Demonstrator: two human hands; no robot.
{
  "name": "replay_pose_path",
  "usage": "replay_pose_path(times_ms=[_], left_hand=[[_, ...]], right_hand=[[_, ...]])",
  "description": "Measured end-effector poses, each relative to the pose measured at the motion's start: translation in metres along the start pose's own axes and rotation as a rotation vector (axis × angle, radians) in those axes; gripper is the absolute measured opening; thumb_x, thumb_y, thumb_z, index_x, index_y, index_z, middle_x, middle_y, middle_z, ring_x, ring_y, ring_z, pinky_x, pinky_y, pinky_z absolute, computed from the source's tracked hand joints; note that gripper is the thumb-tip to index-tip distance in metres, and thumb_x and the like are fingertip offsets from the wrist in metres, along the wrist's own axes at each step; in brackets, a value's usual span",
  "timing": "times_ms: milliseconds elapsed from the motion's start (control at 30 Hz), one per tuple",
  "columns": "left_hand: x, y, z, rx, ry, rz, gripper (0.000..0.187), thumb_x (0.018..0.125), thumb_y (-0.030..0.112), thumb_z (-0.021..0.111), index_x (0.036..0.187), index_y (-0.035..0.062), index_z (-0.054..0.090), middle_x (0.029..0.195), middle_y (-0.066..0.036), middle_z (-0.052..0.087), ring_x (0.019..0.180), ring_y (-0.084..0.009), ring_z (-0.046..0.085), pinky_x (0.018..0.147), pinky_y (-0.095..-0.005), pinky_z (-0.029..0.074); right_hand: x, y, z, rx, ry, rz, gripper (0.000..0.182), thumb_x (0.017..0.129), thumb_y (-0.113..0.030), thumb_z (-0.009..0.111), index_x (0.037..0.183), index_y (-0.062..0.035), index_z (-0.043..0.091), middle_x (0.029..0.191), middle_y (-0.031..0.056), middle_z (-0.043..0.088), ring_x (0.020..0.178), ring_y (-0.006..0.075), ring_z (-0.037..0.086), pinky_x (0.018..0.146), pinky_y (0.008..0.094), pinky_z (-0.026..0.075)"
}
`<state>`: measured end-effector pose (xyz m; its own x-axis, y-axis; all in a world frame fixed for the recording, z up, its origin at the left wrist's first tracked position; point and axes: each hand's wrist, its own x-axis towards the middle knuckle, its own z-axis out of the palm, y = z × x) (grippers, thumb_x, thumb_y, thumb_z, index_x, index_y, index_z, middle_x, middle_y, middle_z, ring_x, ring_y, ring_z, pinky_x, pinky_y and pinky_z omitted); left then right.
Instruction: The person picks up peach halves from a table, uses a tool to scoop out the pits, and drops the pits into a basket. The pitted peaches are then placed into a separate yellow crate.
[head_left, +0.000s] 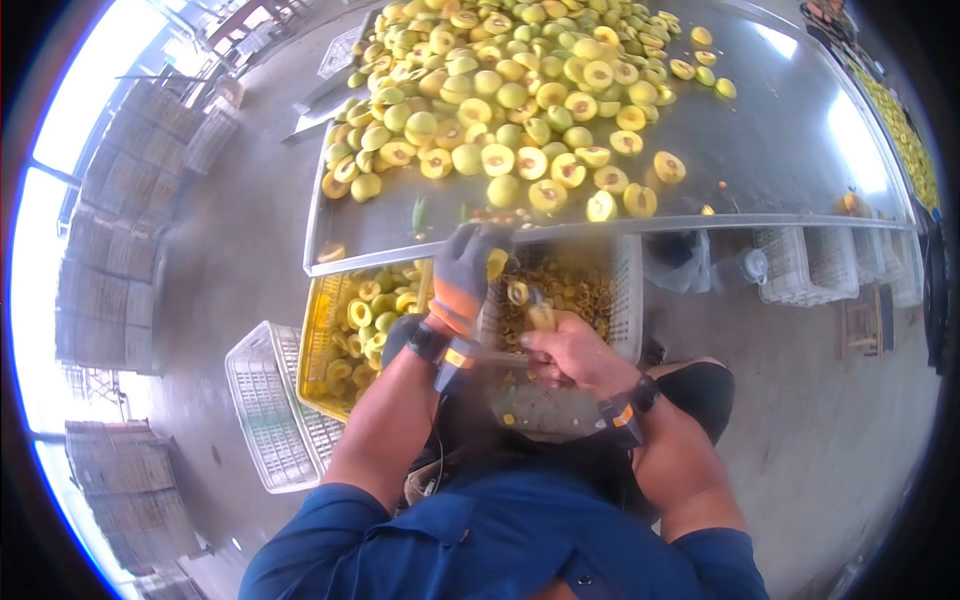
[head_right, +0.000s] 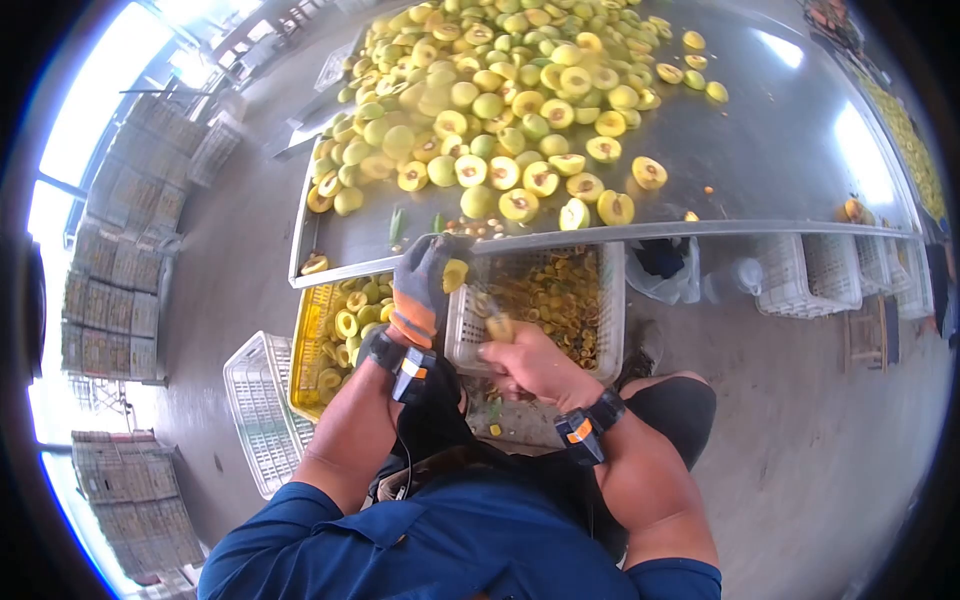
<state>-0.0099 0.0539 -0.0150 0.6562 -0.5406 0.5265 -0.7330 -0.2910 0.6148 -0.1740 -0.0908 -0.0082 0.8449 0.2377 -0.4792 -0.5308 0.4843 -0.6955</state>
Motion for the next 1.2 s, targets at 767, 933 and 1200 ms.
replay_pose_path(times_ms=[767,933,1200], left_hand=[[0.023,-0.181,-0.196,1.025,-0.561,-0.800,0.029,0.093,0.022,0.067,0.113,0.0042,0.077,0.115,-0.018,0.077,0.109,-0.0379,0.074,0.093,-0.0465,0.060],[0.050,-0.186,-0.196,1.076,-0.945,-0.820,0.032,0.095,0.021,0.064,0.119,0.0083,0.079,0.125,-0.018,0.076,0.114,-0.0368,0.074,0.092,-0.0466,0.062],[0.034,-0.172,-0.183,0.712,-0.245,-0.733,0.047,0.083,0.031,0.084,0.122,0.0068,0.073,0.110,-0.018,0.078,0.093,-0.0333,0.076,0.084,-0.0415,0.061]], right_hand=[[0.026,0.020,-0.001,-0.298,0.226,-0.057,0.016,0.100,-0.018,0.068,0.094,-0.0071,0.057,0.061,0.0019,0.055,0.045,0.0125,0.052,0.042,0.0315,0.041],[0.027,0.015,0.004,-0.284,0.176,-0.068,0.018,0.099,-0.018,0.069,0.094,-0.0076,0.056,0.062,-0.0002,0.055,0.047,0.0107,0.054,0.043,0.0309,0.041],[0.029,0.011,0.003,-0.521,0.226,-0.157,0.020,0.096,-0.020,0.071,0.098,-0.0015,0.062,0.075,0.0097,0.066,0.064,0.0239,0.066,0.060,0.0386,0.052]])
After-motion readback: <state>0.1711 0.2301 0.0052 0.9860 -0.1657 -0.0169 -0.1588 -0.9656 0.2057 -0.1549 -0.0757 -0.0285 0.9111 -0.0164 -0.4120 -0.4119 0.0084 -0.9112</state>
